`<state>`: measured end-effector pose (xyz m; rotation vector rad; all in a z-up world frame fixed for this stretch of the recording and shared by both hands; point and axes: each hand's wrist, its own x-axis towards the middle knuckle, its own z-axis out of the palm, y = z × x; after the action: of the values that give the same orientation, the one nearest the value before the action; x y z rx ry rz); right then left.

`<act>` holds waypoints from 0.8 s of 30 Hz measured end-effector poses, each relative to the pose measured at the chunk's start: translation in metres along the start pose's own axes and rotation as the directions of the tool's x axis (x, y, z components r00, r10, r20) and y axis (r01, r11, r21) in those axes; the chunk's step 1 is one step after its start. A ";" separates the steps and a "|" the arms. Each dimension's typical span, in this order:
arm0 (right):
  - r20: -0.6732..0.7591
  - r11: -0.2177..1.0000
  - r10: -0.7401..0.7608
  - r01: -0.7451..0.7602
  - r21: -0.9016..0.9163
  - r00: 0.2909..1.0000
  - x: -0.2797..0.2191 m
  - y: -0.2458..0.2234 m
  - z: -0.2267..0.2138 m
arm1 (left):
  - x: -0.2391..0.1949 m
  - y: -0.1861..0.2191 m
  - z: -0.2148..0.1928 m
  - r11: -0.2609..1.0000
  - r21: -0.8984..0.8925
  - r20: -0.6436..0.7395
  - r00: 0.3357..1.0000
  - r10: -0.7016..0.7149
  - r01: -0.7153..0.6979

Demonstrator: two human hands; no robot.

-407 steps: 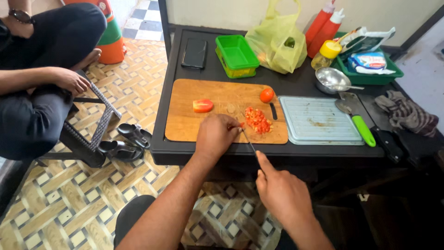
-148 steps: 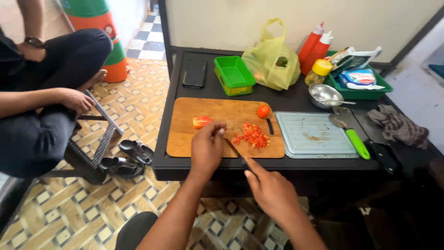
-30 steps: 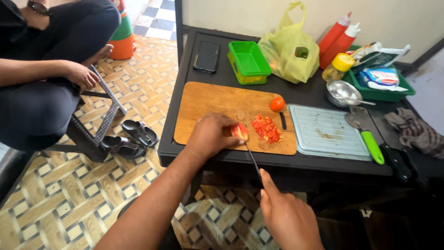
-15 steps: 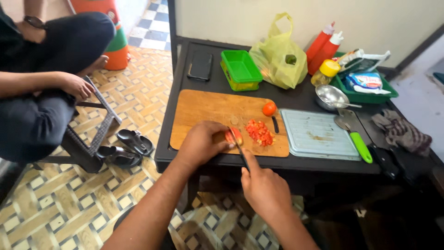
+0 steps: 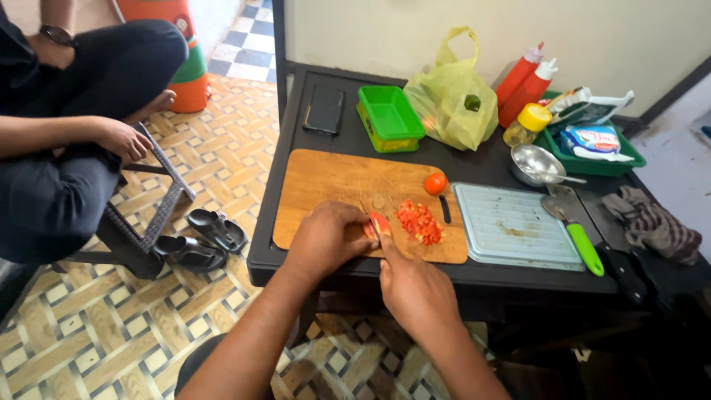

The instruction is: The person chops tomatoes on a wooden cutting board using a knife and moves the chopped pieces to the side of the board.

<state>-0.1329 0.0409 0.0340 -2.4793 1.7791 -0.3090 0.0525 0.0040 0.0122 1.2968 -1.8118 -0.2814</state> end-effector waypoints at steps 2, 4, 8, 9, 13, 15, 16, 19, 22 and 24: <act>0.023 1.000 0.012 -0.012 -0.001 1.000 0.001 0.002 0.000 | 0.001 0.003 0.000 0.997 0.007 0.021 0.997 -0.077 0.077; 0.134 0.995 0.097 -0.092 -0.038 0.986 -0.008 0.004 0.001 | 0.001 0.006 -0.001 0.998 0.005 0.015 0.998 -0.055 0.055; 0.175 0.985 0.173 -0.168 -0.044 0.969 -0.048 0.020 0.003 | 0.002 0.009 -0.002 0.997 0.004 0.018 0.997 -0.081 0.081; 0.199 0.978 0.207 -0.201 -0.050 0.958 -0.057 0.024 0.003 | 0.001 0.009 -0.002 0.997 0.014 0.014 0.997 -0.082 0.082; 0.320 0.966 0.259 -0.243 -0.090 0.911 -0.075 0.038 0.006 | -0.002 0.009 0.001 0.992 0.080 0.007 0.995 -0.103 0.102; 0.299 0.974 0.224 -0.219 -0.050 0.928 -0.080 0.041 0.006 | -0.004 0.008 0.003 0.992 0.105 -0.001 0.998 -0.068 0.067; 0.287 0.978 0.204 -0.205 -0.028 0.936 -0.080 0.041 0.006 | -0.004 0.007 0.004 0.994 0.108 -0.011 1.000 -0.026 0.027; 0.260 0.980 0.198 -0.194 -0.039 0.945 -0.081 0.040 0.008 | -0.002 0.009 0.008 0.989 0.146 0.008 1.000 0.003 -0.004; 0.311 0.974 0.218 -0.227 -0.008 0.925 -0.080 0.042 0.018 | 0.003 0.019 0.012 0.973 0.227 0.085 0.994 -0.070 0.049; 0.280 0.981 0.188 -0.196 0.000 0.941 -0.080 0.046 0.031 | 0.008 0.026 0.014 0.958 0.273 0.129 0.984 -0.121 0.082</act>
<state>-0.1936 0.0999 -0.0135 -2.1764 1.8588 0.0299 0.0241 0.0048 0.0239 1.5965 -1.9586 -0.1950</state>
